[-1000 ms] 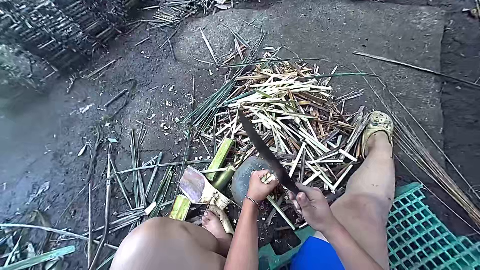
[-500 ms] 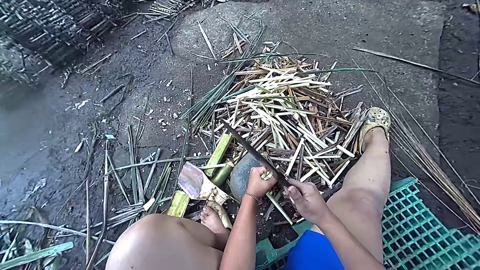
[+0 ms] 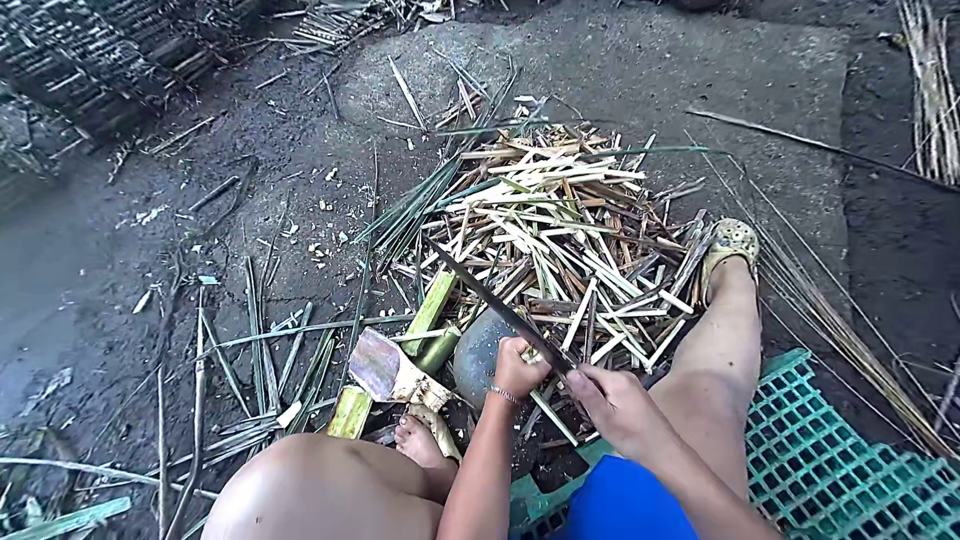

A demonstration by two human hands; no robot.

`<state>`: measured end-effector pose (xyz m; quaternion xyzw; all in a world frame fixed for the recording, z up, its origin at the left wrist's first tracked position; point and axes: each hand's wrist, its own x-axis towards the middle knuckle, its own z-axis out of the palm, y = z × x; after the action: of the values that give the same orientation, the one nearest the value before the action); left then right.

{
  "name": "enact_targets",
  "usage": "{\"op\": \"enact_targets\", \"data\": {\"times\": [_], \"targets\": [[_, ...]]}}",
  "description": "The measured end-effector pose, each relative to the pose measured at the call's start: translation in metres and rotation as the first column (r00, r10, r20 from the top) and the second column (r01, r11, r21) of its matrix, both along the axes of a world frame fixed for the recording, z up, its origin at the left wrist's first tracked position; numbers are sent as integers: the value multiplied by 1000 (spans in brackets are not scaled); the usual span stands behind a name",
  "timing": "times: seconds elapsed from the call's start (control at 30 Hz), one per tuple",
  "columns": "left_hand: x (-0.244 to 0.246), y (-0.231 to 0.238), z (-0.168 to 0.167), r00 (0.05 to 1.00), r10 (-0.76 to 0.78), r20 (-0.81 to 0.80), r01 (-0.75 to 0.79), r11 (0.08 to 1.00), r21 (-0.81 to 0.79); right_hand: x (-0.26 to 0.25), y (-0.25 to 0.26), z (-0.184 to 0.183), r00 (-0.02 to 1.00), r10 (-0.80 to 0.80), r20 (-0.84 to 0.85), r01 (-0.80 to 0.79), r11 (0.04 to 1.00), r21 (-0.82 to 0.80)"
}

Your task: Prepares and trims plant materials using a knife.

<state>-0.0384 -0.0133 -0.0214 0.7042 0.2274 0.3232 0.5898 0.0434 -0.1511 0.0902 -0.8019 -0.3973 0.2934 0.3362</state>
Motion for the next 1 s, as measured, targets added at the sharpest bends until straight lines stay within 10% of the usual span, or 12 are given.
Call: {"op": "enact_targets", "data": {"times": [0.43,0.63,0.83,1.0], "targets": [[3,15,-3,998,1,-67,-5,998,-56,10,19,-4,983,-44,-180,26,994,-102],[9,14,-2,992,124,-27,-125,991,-40,-6,8,9,988,-101,-116,112,990,91],[11,22,-21,936,71,-344,-113,988,-104,-4,34,-11,966,-122,-230,82,981,-173],[-16,35,0,998,-65,-20,61,984,-170,-14,19,16,979,-170,-109,175,984,41]]}}
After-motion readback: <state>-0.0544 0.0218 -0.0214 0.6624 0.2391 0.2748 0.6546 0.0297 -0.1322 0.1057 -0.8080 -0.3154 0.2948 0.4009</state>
